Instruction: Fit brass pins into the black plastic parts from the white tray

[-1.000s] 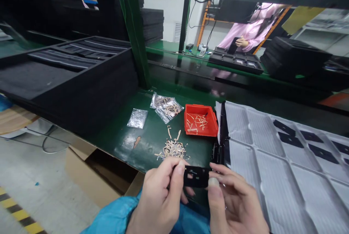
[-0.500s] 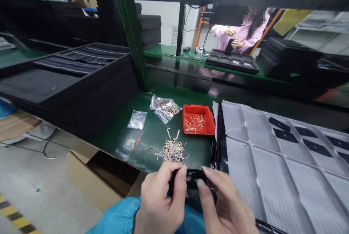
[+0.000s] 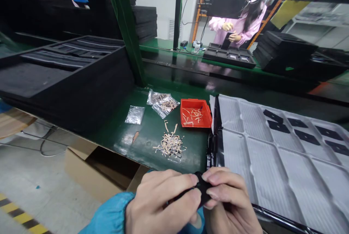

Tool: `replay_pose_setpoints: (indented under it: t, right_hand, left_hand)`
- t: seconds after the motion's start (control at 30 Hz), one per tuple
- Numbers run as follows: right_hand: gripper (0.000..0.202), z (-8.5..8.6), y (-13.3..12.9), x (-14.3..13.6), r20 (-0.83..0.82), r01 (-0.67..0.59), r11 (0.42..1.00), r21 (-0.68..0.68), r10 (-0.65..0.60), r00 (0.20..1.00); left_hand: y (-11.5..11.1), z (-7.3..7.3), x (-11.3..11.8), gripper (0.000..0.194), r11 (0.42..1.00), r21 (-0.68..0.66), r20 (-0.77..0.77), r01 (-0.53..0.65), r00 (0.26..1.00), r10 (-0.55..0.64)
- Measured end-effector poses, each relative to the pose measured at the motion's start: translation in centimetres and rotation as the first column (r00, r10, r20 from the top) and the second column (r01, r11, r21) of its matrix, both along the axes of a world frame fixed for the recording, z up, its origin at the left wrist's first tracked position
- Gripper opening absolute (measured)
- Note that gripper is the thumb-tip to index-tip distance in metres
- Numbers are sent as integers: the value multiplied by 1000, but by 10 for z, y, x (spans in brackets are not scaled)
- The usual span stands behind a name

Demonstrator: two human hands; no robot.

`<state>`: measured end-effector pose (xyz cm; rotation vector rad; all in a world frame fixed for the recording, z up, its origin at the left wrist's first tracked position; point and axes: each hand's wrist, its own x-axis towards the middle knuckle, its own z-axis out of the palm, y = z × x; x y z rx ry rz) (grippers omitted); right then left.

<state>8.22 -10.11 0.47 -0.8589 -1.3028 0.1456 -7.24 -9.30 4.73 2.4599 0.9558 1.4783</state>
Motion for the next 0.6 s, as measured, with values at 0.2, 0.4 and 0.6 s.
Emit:
replay_pose_setpoints:
  t: [0.2,0.4,0.6]
  right_hand:
    - [8,-6,-4,8,92,45,998,52,-50,995]
    - [8,3,-7,25,358,19,999,25,-27,933]
    - [25,-4,-7,22,360,139,983,122,-174,917]
  left_hand:
    - [1,0,-10,21,994,-60,-14,92,996,-93]
    - [8,1,-11,20,988,-74,-26,139,990,-141]
    - [-8,-3,-9,11,990,-104,-52,100,993,-106]
